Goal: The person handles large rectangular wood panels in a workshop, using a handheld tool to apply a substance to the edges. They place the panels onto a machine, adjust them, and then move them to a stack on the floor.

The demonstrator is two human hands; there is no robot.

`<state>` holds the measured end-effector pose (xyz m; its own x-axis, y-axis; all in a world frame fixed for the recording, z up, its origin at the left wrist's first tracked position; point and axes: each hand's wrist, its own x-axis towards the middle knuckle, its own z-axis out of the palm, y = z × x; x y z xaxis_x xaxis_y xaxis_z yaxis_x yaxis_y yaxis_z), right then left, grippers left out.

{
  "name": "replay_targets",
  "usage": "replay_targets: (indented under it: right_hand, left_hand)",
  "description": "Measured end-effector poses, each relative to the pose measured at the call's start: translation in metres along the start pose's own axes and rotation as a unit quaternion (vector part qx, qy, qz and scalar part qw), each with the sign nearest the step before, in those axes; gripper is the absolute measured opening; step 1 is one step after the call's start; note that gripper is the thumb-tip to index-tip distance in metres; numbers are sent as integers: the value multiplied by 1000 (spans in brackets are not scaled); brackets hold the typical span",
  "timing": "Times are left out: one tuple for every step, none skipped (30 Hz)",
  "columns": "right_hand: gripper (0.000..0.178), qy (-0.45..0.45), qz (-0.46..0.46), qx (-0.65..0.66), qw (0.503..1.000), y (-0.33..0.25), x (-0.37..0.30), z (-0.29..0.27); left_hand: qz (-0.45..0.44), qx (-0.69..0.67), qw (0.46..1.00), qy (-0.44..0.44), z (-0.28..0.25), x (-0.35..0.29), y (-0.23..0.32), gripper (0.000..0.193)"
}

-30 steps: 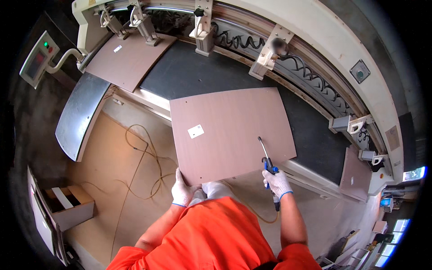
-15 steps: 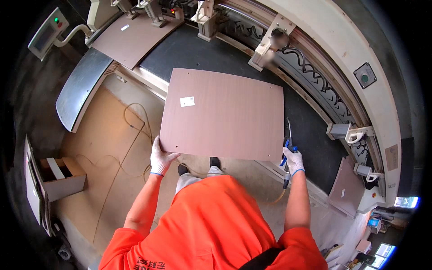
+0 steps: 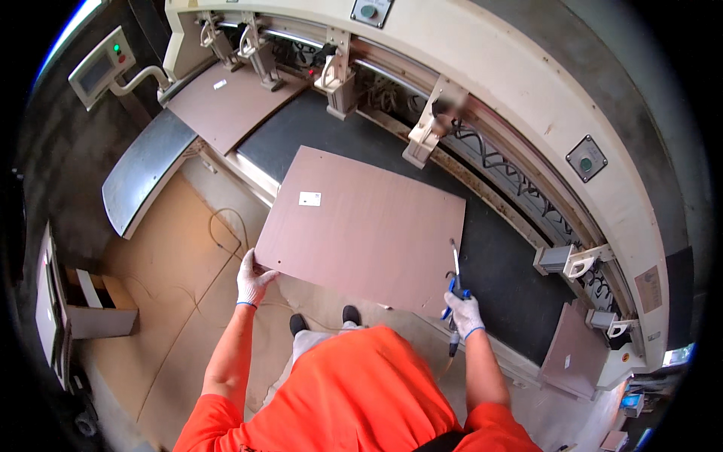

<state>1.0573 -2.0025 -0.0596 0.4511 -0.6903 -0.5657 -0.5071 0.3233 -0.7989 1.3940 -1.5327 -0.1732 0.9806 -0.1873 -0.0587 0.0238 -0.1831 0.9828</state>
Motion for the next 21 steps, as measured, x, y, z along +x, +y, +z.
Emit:
replay_targets:
  right_hand:
    - [20, -14, 7, 24, 1000, 3, -6, 5]
    - [21, -28, 14, 48, 998, 5, -9, 10]
    - [22, -29, 24, 19, 999, 0, -14, 22]
    - [23, -25, 35, -7, 999, -5, -19, 33]
    - [23, -23, 43, -33, 998, -11, -21, 43]
    - [20, -16, 30, -34, 999, -18, -22, 54]
    - [20, -13, 7, -46, 999, -21, -16, 59]
    - [19, -5, -13, -56, 998, -20, -9, 63]
    - [19, -4, -1, -54, 999, -23, -3, 65]
    - [20, -3, 11, -54, 998, -27, 2, 66]
    - [20, -3, 23, -54, 998, -32, 8, 68]
    - [20, -3, 16, -42, 999, -33, 14, 68]
    - [21, -4, 10, -30, 1000, -36, 22, 70]
    - [21, -5, 3, -18, 1000, -38, 29, 72]
    - [22, -9, 3, -12, 1000, -41, 37, 73]
    - [22, -14, 3, -7, 1000, -44, 46, 75]
    - [22, -19, 3, -1, 1000, -47, 54, 77]
    - [22, -19, 0, 2, 1000, -49, 61, 77]
    - [22, -19, -3, 5, 1000, -51, 67, 77]
    - [22, -20, -7, 8, 1000, -54, 73, 76]
    - [21, -19, -7, 2, 1000, -56, 79, 75]
  left_hand:
    - [-29, 71, 996, 33, 6, 4, 17, 104]
    - [-58, 142, 986, 67, 18, 9, 32, 102]
    - [-15, 145, 985, 93, 31, 7, 37, 95]
    - [12, 113, 993, 30, 45, 6, 51, 90]
    - [61, 89, 994, 4, 65, 0, 67, 89]
    - [17, 113, 993, -30, 81, -7, 73, 93]
    - [63, 167, 984, -17, 96, -11, 66, 97]
    - [45, 215, 975, -45, 109, -16, 71, 97]
    - [73, 245, 964, -78, 117, -19, 80, 95]
    - [100, 274, 950, -109, 122, -20, 89, 93]
    - [111, 288, 944, -118, 128, -14, 97, 90]
    - [120, 303, 937, -128, 135, -9, 103, 88]
    - [129, 317, 929, -139, 139, -3, 108, 85]
    - [123, 329, 925, -144, 143, 7, 113, 82]
    - [116, 342, 920, -149, 148, 17, 116, 80]
    - [108, 355, 916, -154, 152, 25, 117, 77]
    - [130, 362, 911, -148, 155, 33, 114, 72]
    - [129, 368, 908, -153, 157, 37, 116, 74]
    - [128, 375, 905, -157, 160, 42, 119, 76]
    - [126, 381, 902, -161, 163, 47, 122, 78]
    - [123, 390, 898, -159, 166, 49, 123, 77]
